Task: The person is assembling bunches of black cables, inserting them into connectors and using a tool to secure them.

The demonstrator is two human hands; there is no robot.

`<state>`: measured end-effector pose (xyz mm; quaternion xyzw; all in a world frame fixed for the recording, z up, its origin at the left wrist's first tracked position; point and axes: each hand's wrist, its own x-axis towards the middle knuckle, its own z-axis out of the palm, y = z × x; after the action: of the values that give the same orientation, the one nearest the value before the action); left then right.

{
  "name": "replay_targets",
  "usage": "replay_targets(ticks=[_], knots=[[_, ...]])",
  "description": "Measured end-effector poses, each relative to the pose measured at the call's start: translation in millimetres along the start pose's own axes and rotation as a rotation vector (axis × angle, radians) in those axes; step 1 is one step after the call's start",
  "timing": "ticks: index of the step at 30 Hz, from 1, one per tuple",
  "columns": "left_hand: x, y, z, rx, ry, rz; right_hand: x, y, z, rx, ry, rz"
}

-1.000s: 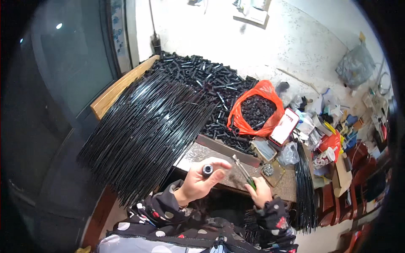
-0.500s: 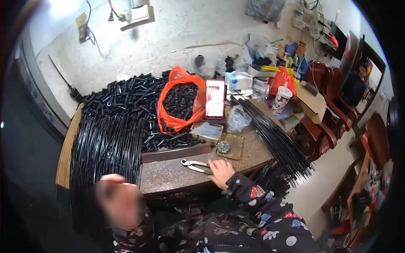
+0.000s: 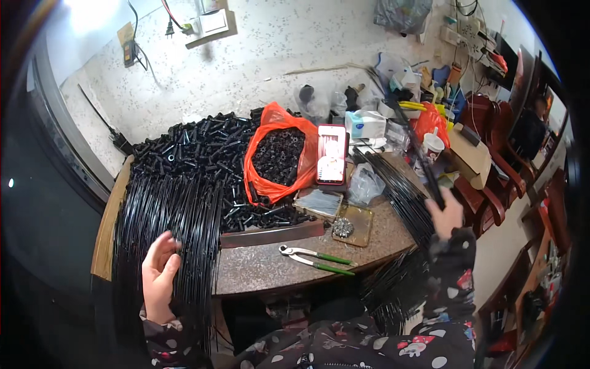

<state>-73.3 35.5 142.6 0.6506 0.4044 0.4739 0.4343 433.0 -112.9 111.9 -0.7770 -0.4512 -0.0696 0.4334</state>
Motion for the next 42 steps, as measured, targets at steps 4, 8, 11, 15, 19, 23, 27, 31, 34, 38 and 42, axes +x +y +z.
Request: replay_targets(ticks=[4,8,11,15,19,23,27,31,34,38,42], knots=[[13.6,-65.1,-63.8,0.762,0.146,-0.077,12.5,111.2,-19.0,-0.519,0.008,0.132],[2.8,-115.7,-100.7,1.525,0.359,-0.122,-2.7,152.7,16.5,-0.577,-0.235,0.034],[0.5,-140.3,-116.5,1.691,0.339,-0.298,-12.9,165.3,32.2,-0.621,-0.384,0.109],[4.7,-142.4,-122.4,1.597,0.272,-0.210,1.3,107.7,35.2,-0.617,-0.295,-0.155],[4.3,-139.1,-132.8,1.490,0.286,-0.181,38.5,-4.5,76.2,-0.155,-0.182,-0.489],[2.2,-141.8,-145.4,1.323,0.327,-0.130,68.8,-42.4,123.4,-0.108,-0.165,-0.643],[0.1,-150.3,-141.8,1.288,0.310,-0.103,99.7,-67.5,177.2,-0.394,-0.022,-0.733],[0.0,-146.8,-135.9,1.336,0.305,-0.104,119.2,-70.5,219.1,-0.539,0.088,-0.709],[-2.5,-146.1,-135.7,1.326,0.311,-0.117,119.6,-67.6,227.3,-0.582,0.047,-0.635],[-6.0,-146.7,-136.4,1.362,0.329,-0.144,114.7,-70.8,225.1,-0.503,0.072,-0.630],[-1.0,-138.2,-129.1,1.379,0.422,-0.071,110.4,-71.7,191.5,-0.324,0.106,-0.654]])
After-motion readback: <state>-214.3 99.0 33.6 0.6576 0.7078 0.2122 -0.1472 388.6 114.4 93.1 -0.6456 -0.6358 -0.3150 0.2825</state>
